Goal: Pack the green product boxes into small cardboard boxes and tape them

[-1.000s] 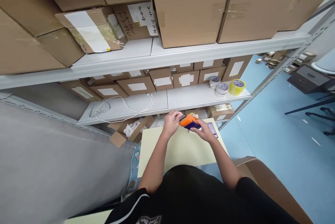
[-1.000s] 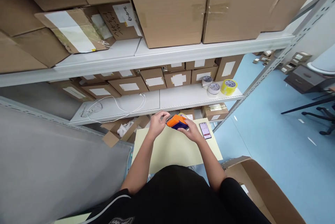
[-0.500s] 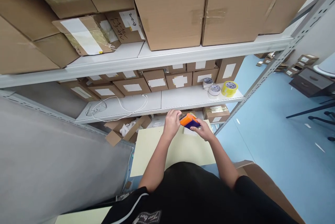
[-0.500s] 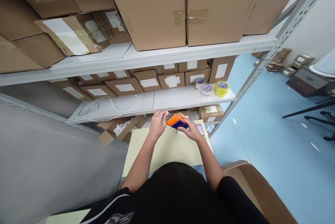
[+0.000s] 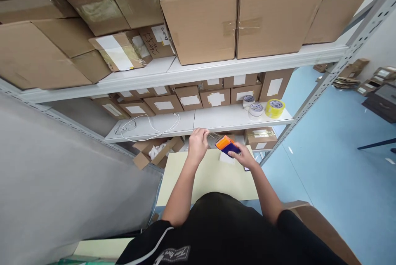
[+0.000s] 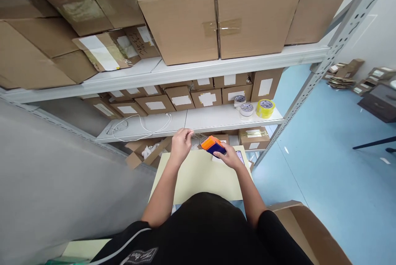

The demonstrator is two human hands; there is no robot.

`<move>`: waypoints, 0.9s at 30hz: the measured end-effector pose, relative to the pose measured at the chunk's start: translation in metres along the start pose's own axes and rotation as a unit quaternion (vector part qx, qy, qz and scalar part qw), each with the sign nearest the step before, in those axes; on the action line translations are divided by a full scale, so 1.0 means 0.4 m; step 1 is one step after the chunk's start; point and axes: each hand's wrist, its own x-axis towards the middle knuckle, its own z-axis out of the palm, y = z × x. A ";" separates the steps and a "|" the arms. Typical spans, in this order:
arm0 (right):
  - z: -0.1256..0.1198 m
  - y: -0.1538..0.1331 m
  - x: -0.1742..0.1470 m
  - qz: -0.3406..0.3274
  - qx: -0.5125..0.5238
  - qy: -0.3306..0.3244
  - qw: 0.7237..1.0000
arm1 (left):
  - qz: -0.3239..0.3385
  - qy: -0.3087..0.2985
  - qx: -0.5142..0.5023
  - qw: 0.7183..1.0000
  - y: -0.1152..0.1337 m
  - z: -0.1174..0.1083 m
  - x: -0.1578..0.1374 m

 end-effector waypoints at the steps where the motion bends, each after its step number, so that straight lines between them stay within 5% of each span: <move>1: 0.001 0.001 0.000 -0.001 0.000 -0.002 1.000 | -0.006 0.007 0.005 1.000 0.000 0.002 -0.001; 9: 0.004 0.029 -0.002 0.003 -0.018 -0.013 1.000 | -0.019 0.044 0.052 0.997 -0.028 0.004 -0.006; 15: 0.030 0.052 -0.015 0.031 -0.006 0.018 0.999 | 0.030 -0.013 0.036 0.999 -0.055 -0.058 0.038; 27: 0.075 0.038 0.039 0.166 -0.065 0.240 0.954 | 0.056 -0.017 0.069 0.996 0.025 0.010 -0.137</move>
